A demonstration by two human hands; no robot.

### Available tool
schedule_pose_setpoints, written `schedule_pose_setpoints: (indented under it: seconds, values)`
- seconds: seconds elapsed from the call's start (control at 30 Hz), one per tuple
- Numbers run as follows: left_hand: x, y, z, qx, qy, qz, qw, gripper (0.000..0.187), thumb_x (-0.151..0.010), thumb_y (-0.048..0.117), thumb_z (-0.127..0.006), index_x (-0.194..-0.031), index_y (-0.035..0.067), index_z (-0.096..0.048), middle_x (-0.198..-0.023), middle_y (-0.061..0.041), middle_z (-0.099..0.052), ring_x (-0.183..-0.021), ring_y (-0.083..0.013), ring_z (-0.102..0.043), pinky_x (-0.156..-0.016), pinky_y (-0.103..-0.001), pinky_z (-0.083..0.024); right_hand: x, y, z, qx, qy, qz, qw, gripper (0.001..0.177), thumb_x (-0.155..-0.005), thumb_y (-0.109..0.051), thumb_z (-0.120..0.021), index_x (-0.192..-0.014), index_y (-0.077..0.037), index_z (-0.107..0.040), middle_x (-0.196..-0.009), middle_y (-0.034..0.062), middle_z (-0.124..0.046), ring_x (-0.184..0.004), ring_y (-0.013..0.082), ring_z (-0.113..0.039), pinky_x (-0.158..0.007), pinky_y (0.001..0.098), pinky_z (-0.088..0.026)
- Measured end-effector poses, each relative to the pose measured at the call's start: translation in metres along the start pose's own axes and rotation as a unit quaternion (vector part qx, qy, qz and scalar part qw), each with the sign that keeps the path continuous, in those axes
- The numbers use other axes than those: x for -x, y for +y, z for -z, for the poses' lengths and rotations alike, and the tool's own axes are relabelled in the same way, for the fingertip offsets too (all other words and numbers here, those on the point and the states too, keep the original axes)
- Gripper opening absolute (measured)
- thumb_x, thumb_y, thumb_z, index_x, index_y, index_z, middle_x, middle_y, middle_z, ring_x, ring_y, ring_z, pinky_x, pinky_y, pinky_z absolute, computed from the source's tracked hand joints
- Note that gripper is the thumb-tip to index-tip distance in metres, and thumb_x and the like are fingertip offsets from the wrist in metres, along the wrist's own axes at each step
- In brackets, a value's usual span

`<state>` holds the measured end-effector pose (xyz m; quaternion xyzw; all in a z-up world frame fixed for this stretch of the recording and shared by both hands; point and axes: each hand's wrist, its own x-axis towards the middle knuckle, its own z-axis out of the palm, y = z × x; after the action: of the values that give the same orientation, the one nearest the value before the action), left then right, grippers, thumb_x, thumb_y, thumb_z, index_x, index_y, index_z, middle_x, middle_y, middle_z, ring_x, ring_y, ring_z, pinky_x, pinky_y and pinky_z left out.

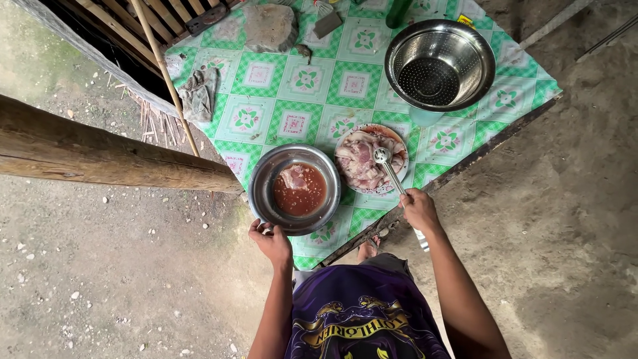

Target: Marinating raw meat by transferring pieces from a plate to a bowl containing marinade using tongs.

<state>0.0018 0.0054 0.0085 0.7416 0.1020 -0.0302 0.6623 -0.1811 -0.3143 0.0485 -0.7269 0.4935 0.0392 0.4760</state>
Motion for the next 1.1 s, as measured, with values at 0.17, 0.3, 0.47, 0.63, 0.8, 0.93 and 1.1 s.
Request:
schedule_pose_setpoints:
  seconds: [0.17, 0.3, 0.47, 0.63, 0.8, 0.93, 1.1]
  values:
    - [-0.001, -0.003, 0.001, 0.004, -0.004, -0.005, 1.0, 0.053, -0.084, -0.006, -0.056, -0.132, 0.003, -0.038, -0.112, -0.011, -0.05, -0.081, -0.014, -0.054, -0.069, -0.029, -0.049, -0.018, 0.019, -0.003, 0.042, 0.045, 0.071, 0.996, 0.021, -0.101, -0.018, -0.058, -0.105, -0.001, -0.07, -0.084, 0.0092, -0.077, -0.073, 0.0184, -0.07, -0.071, 0.0365, -0.055]
    - [-0.001, 0.002, 0.001, 0.033, -0.014, 0.001, 0.999, 0.054, -0.084, -0.007, -0.055, -0.133, 0.003, -0.036, -0.113, -0.012, -0.047, -0.083, -0.0139, -0.054, -0.066, -0.029, -0.049, -0.01, 0.012, 0.001, -0.002, 0.048, 0.055, 0.997, 0.016, -0.1, -0.013, -0.06, -0.103, -0.001, -0.07, -0.082, 0.0099, -0.076, -0.074, 0.0192, -0.071, -0.071, 0.0378, -0.056]
    - [0.001, 0.01, 0.0, 0.013, -0.012, 0.009, 1.0, 0.054, -0.084, -0.007, -0.055, -0.133, 0.003, -0.036, -0.113, -0.012, -0.046, -0.084, -0.0137, -0.054, -0.066, -0.028, -0.049, 0.003, 0.004, 0.002, 0.021, 0.049, 0.05, 0.997, 0.016, -0.101, -0.013, -0.06, -0.101, -0.001, -0.071, -0.08, 0.009, -0.076, -0.073, 0.0183, -0.071, -0.07, 0.036, -0.054]
    - [0.001, 0.016, 0.0, 0.013, -0.019, 0.025, 0.999, 0.054, -0.083, -0.007, -0.053, -0.133, 0.002, -0.035, -0.112, -0.012, -0.047, -0.081, -0.0143, -0.054, -0.064, -0.029, -0.048, 0.019, -0.012, 0.003, 0.007, 0.051, 0.04, 0.998, 0.016, -0.1, -0.014, -0.061, -0.101, -0.001, -0.071, -0.079, 0.0087, -0.074, -0.071, 0.0177, -0.07, -0.067, 0.0359, -0.054]
    - [-0.001, 0.017, 0.003, -0.001, -0.016, 0.011, 1.0, 0.053, -0.083, -0.006, -0.054, -0.132, 0.001, -0.035, -0.112, -0.012, -0.048, -0.081, -0.0144, -0.054, -0.068, -0.03, -0.049, 0.029, -0.027, 0.006, -0.003, 0.06, 0.066, 0.996, 0.015, -0.099, -0.013, -0.062, -0.098, -0.001, -0.07, -0.076, 0.0093, -0.073, -0.069, 0.0188, -0.069, -0.066, 0.0362, -0.054]
    - [-0.002, 0.018, 0.006, -0.013, -0.005, 0.016, 1.0, 0.055, -0.083, -0.005, -0.055, -0.133, 0.002, -0.035, -0.111, -0.012, -0.05, -0.08, -0.015, -0.053, -0.07, -0.032, -0.049, 0.03, -0.032, 0.007, 0.014, 0.064, 0.082, 0.994, 0.015, -0.099, -0.013, -0.061, -0.097, -0.002, -0.071, -0.076, 0.0079, -0.074, -0.068, 0.0178, -0.069, -0.067, 0.0357, -0.053]
    - [-0.005, 0.009, 0.012, -0.019, 0.004, 0.004, 1.0, 0.054, -0.084, -0.003, -0.057, -0.134, 0.003, -0.037, -0.112, -0.012, -0.051, -0.08, -0.0151, -0.054, -0.071, -0.032, -0.048, 0.034, -0.036, 0.008, -0.009, 0.066, 0.097, 0.993, 0.015, -0.1, -0.013, -0.061, -0.096, -0.001, -0.07, -0.075, 0.008, -0.073, -0.067, 0.0186, -0.068, -0.066, 0.0363, -0.053]
